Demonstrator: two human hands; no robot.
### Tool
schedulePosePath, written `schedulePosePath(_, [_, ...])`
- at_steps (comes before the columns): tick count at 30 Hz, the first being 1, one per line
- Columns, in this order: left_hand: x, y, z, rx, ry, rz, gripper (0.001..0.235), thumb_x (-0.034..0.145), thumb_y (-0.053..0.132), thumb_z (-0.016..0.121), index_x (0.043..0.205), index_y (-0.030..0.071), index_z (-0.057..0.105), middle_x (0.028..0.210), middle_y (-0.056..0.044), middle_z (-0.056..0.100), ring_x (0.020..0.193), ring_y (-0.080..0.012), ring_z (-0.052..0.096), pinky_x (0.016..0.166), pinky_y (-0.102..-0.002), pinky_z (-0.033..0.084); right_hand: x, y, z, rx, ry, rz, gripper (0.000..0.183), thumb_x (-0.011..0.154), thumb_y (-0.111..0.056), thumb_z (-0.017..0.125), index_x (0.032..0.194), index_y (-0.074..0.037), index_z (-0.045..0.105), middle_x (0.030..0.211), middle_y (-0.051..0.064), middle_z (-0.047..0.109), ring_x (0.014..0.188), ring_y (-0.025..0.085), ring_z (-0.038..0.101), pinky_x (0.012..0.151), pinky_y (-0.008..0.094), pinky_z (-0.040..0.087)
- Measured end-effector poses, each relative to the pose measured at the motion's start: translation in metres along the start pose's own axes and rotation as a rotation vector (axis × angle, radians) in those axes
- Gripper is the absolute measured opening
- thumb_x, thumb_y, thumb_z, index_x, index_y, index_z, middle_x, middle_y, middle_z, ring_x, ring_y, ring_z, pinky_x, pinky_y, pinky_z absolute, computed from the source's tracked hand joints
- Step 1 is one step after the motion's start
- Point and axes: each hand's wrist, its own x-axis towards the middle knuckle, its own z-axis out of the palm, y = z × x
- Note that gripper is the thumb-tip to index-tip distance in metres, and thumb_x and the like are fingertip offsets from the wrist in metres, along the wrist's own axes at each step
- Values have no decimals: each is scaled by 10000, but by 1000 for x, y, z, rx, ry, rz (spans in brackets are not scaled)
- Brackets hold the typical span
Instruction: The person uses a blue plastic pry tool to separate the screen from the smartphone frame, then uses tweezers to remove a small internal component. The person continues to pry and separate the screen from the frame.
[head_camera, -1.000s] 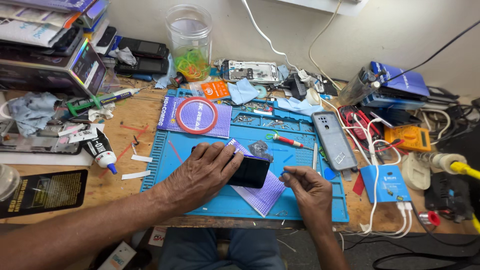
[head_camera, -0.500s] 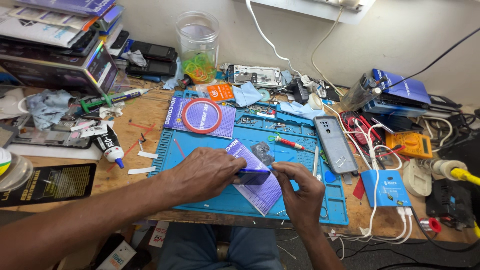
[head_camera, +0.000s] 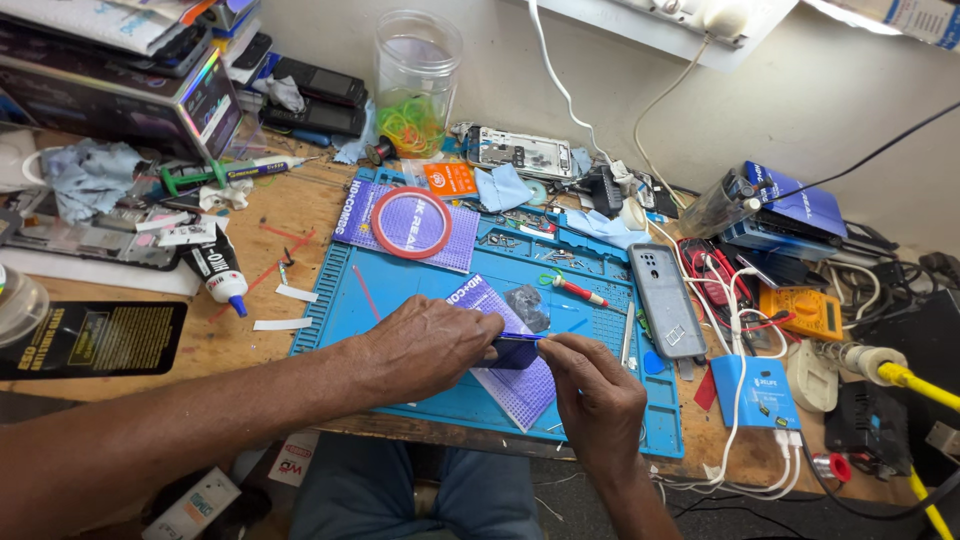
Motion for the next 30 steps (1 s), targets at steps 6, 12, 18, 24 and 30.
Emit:
schedulePosePath(6, [-4,-5,11,77,119,93,276,968,292,625,958,27,549,803,-161,701,781,-354,722,604,-486,563,10,-8,-4,-192,-85,-182,228,857,21,734,1073,-52,737,1021,98,752,865,247,758,696,346,607])
schedulePosePath(12, [-5,-6,13,152,96,77,264,995,284,592,970,25,545,797,-152,696,770,-318,734,610,-446,584,20,-7,-6,-180,-149,-195,253,844,50,703,1086,-23,723,1024,130,739,871,286,747,705,372,600])
schedulePosePath(18, [-5,-6,15,267,106,91,176,1009,196,544,958,28,550,751,-135,692,697,-279,735,564,-406,587,19,-1,-2,-91,-116,-82,199,872,58,710,1049,-31,731,993,119,739,818,224,761,649,314,604])
schedulePosePath(24, [-2,-3,13,326,114,127,113,962,129,539,922,24,548,715,-114,675,664,-261,731,553,-395,588,13,6,3,13,-41,23,187,862,55,742,1025,-37,754,974,92,755,835,165,765,596,236,615])
schedulePosePath(30, [-3,0,12,421,64,112,94,962,110,528,925,25,542,704,-99,663,650,-225,723,543,-372,591,3,15,12,234,54,93,169,894,55,737,1048,-13,745,992,87,743,900,127,744,747,251,652])
